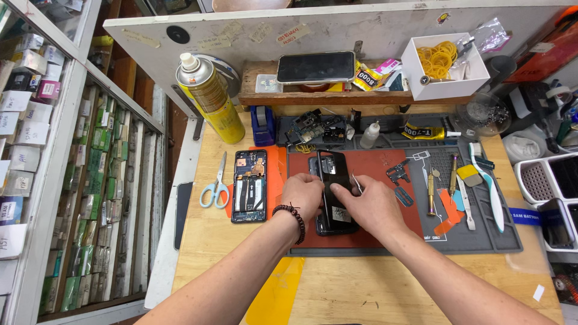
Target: The person disassembles a smartphone on a workbench, using a screwdriver and tweezers to remove screws and internal components. They transfer parts to another phone frame and continue reassembly.
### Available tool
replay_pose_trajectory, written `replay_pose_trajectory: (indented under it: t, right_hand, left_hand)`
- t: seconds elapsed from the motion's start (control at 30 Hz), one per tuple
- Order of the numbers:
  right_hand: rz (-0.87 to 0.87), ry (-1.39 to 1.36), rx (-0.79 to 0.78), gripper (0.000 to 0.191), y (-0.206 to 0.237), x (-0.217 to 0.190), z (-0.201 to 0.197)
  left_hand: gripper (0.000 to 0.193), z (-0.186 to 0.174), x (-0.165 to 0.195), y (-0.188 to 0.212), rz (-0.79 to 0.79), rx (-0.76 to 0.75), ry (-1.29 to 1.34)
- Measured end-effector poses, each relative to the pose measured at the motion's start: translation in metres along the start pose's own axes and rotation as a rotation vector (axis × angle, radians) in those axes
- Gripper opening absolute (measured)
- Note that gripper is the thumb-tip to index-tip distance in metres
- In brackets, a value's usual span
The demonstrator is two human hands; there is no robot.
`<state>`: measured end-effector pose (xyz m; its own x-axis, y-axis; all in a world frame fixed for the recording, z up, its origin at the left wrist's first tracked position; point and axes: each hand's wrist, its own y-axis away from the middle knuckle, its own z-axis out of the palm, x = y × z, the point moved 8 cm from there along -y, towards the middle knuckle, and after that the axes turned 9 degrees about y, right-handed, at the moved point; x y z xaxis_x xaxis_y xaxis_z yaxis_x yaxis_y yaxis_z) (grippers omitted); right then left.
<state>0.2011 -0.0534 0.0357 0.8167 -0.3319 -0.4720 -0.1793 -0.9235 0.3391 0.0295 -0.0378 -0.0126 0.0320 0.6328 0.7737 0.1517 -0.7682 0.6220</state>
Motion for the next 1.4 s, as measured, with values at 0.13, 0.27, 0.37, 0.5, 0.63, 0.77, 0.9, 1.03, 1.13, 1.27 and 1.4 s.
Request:
replay_pose_trajectory:
  t: [0.13,0.27,0.37,0.5,0.63,0.77,0.9,1.03,1.13,1.27,1.4]
  right_hand:
    - [-0.027,0.007,0.016,0.055,0.014,-0.013,-0.014]
    - [-0.014,0.026,0.030,0.051,0.019,-0.013,-0.021]
    - [-0.018,0.027,0.126,0.040,0.020,-0.004,-0.031]
    - [0.012,-0.046,0.196,0.027,0.013,0.020,-0.038]
    - [0.009,-0.054,0.276,0.024,0.003,0.043,-0.046]
    - [0.026,-0.251,0.258,0.021,-0.003,0.060,-0.048]
    - [0.009,-0.600,0.084,0.018,-0.008,0.051,-0.031]
    - [0.036,-0.654,-0.040,0.019,-0.009,0.022,-0.009]
    - [-0.041,-0.635,-0.127,0.022,-0.008,-0.006,0.006]
    - [-0.180,-0.470,-0.171,0.024,-0.011,-0.042,0.023]
    - [-0.318,-0.373,-0.238,0.024,-0.007,-0.076,0.044]
  left_hand:
    - [0.024,0.012,0.009,0.008,-0.016,-0.137,0.136]
    - [0.025,0.019,0.014,0.009,0.010,-0.177,0.127]
    - [0.024,0.024,0.012,0.007,-0.012,-0.209,0.126]
    - [0.023,0.025,0.014,0.004,-0.012,-0.226,0.054]
    - [0.025,0.028,0.015,0.005,-0.005,-0.252,0.008]
    - [0.030,0.026,0.017,0.005,0.020,-0.245,-0.038]
    - [0.031,0.023,0.020,0.002,0.017,-0.262,0.073]
    - [0.026,0.004,0.018,-0.007,0.034,-0.277,0.239]
    - [0.024,-0.034,0.005,-0.023,-0.005,-0.166,0.345]
    - [0.028,-0.123,-0.011,-0.044,0.057,0.075,0.361]
    - [0.028,-0.214,-0.008,-0.045,0.187,0.226,0.246]
